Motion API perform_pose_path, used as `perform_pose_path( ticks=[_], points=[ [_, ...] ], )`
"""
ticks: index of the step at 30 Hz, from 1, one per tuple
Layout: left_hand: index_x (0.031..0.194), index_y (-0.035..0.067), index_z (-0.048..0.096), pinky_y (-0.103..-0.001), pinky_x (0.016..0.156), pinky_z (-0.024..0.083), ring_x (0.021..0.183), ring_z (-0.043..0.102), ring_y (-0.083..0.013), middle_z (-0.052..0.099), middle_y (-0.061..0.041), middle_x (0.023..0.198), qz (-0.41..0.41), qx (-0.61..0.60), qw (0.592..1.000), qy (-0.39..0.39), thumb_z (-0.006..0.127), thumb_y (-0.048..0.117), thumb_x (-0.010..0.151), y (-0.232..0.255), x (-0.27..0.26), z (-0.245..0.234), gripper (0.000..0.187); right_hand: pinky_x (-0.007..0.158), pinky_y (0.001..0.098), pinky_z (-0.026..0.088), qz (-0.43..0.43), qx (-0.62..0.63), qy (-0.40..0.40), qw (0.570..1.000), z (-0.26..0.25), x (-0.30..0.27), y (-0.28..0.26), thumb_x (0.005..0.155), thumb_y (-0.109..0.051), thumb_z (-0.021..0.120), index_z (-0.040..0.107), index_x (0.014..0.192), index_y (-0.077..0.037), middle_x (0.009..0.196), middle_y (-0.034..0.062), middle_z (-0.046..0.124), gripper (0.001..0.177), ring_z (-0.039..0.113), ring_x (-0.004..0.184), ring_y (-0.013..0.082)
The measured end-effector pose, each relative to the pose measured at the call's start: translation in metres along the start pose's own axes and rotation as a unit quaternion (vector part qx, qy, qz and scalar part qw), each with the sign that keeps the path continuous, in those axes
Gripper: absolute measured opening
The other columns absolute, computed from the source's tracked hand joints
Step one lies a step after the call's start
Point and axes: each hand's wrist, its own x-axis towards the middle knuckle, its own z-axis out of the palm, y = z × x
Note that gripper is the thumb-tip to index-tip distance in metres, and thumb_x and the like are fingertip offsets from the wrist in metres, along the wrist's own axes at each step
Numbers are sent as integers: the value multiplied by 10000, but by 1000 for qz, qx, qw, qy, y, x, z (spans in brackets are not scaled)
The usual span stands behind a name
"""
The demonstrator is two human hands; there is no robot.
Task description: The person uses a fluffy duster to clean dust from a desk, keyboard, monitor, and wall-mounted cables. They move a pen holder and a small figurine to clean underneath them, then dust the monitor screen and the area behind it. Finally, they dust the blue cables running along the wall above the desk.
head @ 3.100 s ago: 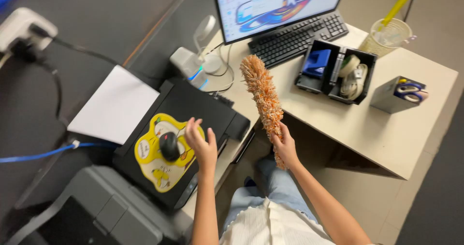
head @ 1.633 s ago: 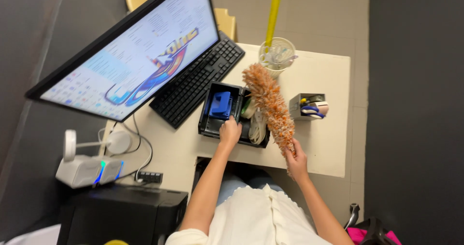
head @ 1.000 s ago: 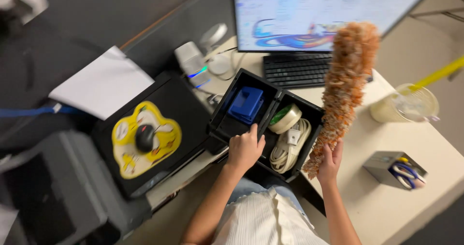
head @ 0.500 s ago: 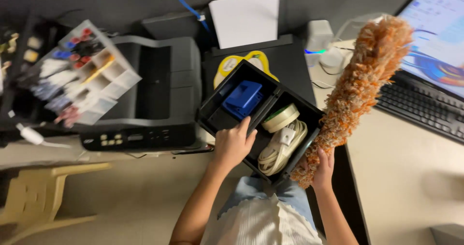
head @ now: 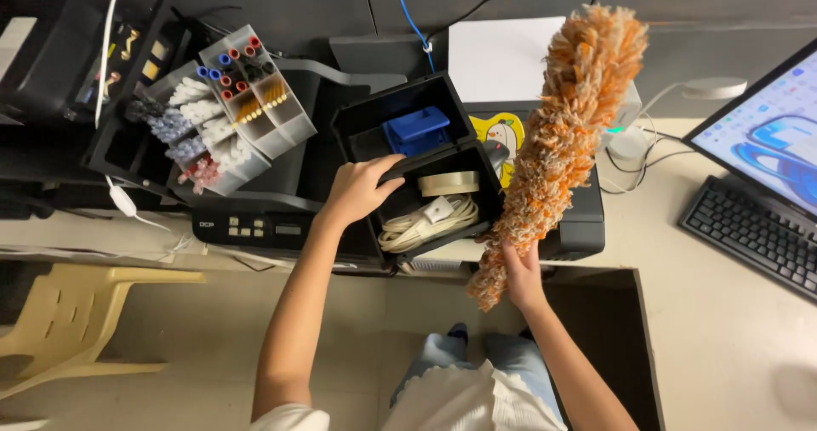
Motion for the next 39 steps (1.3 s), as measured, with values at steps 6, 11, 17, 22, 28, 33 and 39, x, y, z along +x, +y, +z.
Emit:
perform_pose_path(
  ticks=[6, 11, 17, 22, 28, 33, 39],
  points=[
    [1238, 87, 700, -412, 737, 605, 840, 742, -348, 759, -156, 1069, 1, -51, 999, -3, 759, 251, 886, 3, 24, 8, 393, 976, 339, 538, -90, -38, 4, 995, -4, 5, -15, 1082, -109, 535, 321, 1557, -113, 1363, 55, 561, 521, 606, 1163, 151],
    [1242, 63, 690, -432, 736, 597, 862, 733, -365, 751, -175, 1080, 44, -61, 997, -5, 755, 252, 908, 22, 43, 57, 389, 890, 360, 573, -89, -26, 81, 992, -29, 3, -42, 1058, -107, 542, 339, 1493, -108, 1297, 63, 573, 480, 637, 1086, 184],
    [1253, 63, 683, -450, 716, 589, 853, 727, -370, 754, -169, 1067, 104, -83, 991, -14, 749, 267, 912, 60, 82, 117, 403, 991, 310, 482, -158, -48, 183, 969, -90, -15, -54, 1090, -106, 542, 350, 1549, -96, 1367, 42, 550, 498, 561, 1186, 134],
    [1266, 83, 680, -446, 703, 587, 835, 732, -357, 760, -147, 1061, 163, -125, 978, -21, 750, 283, 923, 95, 119, 170, 404, 1124, 296, 402, -201, -66, 243, 947, -104, -35, -88, 1092, -131, 521, 284, 1570, -115, 1412, 29, 521, 534, 503, 1292, 123],
    [1270, 95, 676, -444, 734, 592, 908, 726, -360, 751, -148, 1116, 212, -171, 960, -60, 732, 288, 921, 107, 154, 228, 403, 1125, 321, 389, -229, -64, 279, 930, -131, -27, -91, 1079, -128, 531, 291, 1581, -94, 1438, 30, 509, 557, 493, 1308, 142],
    [1251, 104, 699, -442, 802, 592, 960, 726, -357, 754, -140, 1108, 174, -164, 967, -85, 733, 291, 914, 95, 162, 255, 387, 914, 385, 548, -167, -2, 265, 950, -129, -10, -89, 1048, -182, 538, 344, 1482, -107, 1323, 72, 557, 481, 611, 1129, 219],
    [1268, 126, 692, -437, 812, 588, 976, 719, -357, 739, -137, 1173, 138, -147, 972, -122, 732, 300, 898, 71, 169, 253, 411, 766, 415, 536, -102, -10, 255, 961, -127, 12, -72, 1066, -210, 513, 377, 1424, -69, 1230, 91, 582, 408, 690, 1011, 246]
  ],
)
